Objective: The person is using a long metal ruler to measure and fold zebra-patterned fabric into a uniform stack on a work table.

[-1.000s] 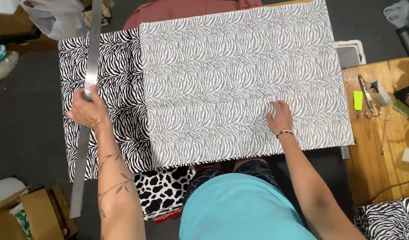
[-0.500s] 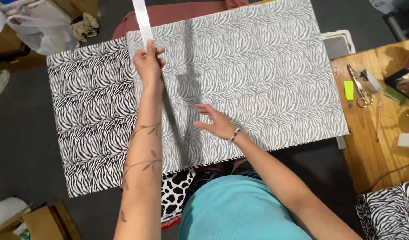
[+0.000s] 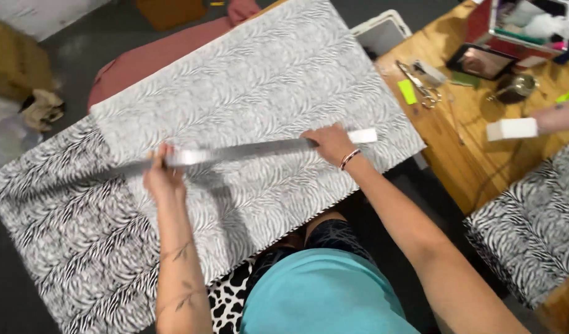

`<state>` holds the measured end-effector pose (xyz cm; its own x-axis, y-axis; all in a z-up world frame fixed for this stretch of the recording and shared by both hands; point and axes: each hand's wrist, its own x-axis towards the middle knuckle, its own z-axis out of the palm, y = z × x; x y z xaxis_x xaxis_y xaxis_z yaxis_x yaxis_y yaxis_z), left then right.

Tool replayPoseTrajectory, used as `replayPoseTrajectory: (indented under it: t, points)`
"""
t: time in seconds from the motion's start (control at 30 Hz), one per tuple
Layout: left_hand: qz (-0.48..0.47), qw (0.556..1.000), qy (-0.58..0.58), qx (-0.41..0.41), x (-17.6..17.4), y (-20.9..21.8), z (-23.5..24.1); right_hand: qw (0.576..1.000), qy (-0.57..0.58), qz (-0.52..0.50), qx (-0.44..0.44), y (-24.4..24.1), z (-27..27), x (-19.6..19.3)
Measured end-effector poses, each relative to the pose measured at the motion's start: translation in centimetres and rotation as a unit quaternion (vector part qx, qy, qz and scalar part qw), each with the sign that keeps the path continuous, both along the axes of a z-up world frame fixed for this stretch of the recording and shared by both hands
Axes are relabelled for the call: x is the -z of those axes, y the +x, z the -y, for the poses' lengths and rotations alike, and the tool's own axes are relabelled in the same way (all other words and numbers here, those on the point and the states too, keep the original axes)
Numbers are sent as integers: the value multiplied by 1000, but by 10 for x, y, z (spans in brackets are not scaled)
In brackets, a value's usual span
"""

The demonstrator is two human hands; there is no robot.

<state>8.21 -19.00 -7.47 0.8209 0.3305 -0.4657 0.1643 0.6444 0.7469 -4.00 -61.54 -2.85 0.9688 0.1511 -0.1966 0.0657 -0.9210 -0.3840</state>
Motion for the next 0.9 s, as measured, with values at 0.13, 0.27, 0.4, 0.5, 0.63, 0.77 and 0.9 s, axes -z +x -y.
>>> replayPoseTrajectory:
  t: [0.13, 0.27, 0.4, 0.5, 0.63, 0.77, 0.9]
  points:
    - [-56, 998, 17, 22, 57, -67, -30, 974, -196, 84, 78, 6, 79, 47]
    - [-150, 987, 36, 39, 76, -116, -13, 956, -206, 137, 159, -1, 102, 75]
    - [-196, 980, 31, 15, 52, -141, 43, 929, -202, 226, 214, -14, 85, 76]
    - [-223, 973, 42, 31, 54, -151, 69, 938, -145, 85, 303, -22, 67, 68]
    - [-243, 957, 97, 128, 30, -158, 77, 935, -37, -24, 351, -31, 57, 56]
    - [-247, 937, 183, 164, 16, -164, 67, 945, -17, -69, 320, -34, 54, 39]
    - [-225, 940, 217, 136, 19, -168, 76, 948, -16, -76, 310, -36, 56, 26]
